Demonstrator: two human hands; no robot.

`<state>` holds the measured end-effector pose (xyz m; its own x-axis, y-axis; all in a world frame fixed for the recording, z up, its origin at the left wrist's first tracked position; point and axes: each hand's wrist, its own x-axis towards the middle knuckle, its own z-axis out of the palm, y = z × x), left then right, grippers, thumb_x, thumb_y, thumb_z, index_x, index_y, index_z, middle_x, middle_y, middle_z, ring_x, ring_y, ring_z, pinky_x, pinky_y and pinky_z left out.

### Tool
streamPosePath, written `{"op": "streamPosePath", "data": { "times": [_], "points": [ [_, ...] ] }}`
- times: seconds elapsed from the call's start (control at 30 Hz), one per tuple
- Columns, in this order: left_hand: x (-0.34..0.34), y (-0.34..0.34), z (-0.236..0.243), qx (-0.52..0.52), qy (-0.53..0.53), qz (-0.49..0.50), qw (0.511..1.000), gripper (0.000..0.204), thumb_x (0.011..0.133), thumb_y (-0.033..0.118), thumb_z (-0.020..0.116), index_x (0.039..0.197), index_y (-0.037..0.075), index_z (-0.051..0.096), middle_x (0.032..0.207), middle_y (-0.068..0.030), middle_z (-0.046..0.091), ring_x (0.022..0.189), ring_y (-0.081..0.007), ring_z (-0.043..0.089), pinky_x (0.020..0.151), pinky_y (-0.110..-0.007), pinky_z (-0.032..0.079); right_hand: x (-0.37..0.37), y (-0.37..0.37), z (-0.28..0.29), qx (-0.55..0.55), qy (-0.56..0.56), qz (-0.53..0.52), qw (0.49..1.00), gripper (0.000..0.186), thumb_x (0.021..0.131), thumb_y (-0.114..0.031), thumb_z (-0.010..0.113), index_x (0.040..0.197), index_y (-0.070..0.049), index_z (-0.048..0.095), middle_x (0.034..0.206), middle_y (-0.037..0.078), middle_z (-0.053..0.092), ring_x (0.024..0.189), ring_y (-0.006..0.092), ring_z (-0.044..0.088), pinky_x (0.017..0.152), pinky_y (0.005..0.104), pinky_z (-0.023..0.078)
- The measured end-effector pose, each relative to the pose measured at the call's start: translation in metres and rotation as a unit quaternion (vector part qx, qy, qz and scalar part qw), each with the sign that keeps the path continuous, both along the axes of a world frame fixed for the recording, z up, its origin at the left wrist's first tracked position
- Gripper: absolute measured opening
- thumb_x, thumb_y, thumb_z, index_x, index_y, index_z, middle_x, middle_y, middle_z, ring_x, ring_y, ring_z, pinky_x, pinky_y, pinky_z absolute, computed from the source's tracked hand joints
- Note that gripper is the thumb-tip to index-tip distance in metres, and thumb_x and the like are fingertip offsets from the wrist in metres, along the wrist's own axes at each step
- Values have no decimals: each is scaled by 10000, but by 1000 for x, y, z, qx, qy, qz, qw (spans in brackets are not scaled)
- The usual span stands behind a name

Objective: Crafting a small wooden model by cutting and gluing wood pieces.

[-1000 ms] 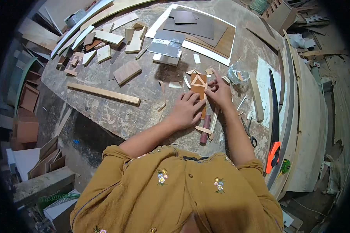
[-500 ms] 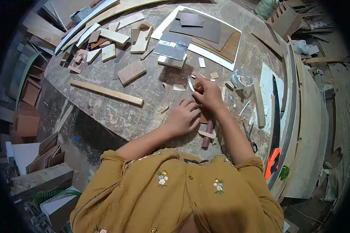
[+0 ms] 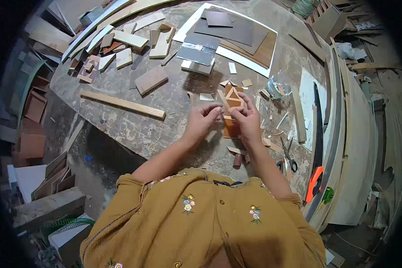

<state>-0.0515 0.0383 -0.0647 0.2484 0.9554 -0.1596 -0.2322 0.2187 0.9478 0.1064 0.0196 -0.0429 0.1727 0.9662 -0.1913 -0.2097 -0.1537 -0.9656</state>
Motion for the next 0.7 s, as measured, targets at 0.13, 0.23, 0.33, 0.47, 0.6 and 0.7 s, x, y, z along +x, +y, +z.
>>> {"op": "streamPosePath", "data": {
  "times": [0.13,0.23,0.33,0.47,0.6,0.7],
  "points": [
    [6,2,-1,-24,-28,-32,999,154,899,140,627,924,-6,669,797,-1,647,685,-47,554,620,-200,445,1,-16,0,-23,10,-9,1000,609,808,13,655,1358,26,394,812,53,679,705,63,599,669,202,472],
    [9,3,-6,-15,-16,-52,998,141,889,137,626,870,2,663,751,13,626,654,-41,537,596,-204,429,4,-24,-2,-29,-12,-2,1000,628,802,7,672,1364,11,392,835,66,691,732,77,625,683,212,492],
    [12,7,-10,-22,18,-65,998,122,849,95,618,802,-12,654,736,-1,635,661,-58,563,601,-215,444,9,-27,-6,-28,-54,17,998,671,780,1,697,1374,6,384,854,82,696,757,95,645,705,228,515],
    [13,19,-20,23,114,-87,989,168,818,140,625,777,-17,668,683,-34,654,620,-74,590,580,-246,469,14,-26,-6,-13,-111,3,994,701,767,-5,688,1397,-16,379,864,78,689,701,49,593,660,203,488],
    [16,45,-29,136,302,-101,938,220,736,215,642,735,1,695,630,-140,655,568,-208,651,572,-335,502,33,-16,-18,20,-178,-38,983,638,798,-19,633,1393,-37,404,887,75,673,617,17,506,581,181,444],
    [17,52,-21,152,371,-131,907,220,787,175,642,723,-28,696,604,-94,658,529,-136,628,538,-282,501,39,-9,-17,26,-203,-59,977,609,795,-29,627,1372,-33,432,883,79,676,608,26,517,571,193,445]
  ]
}}
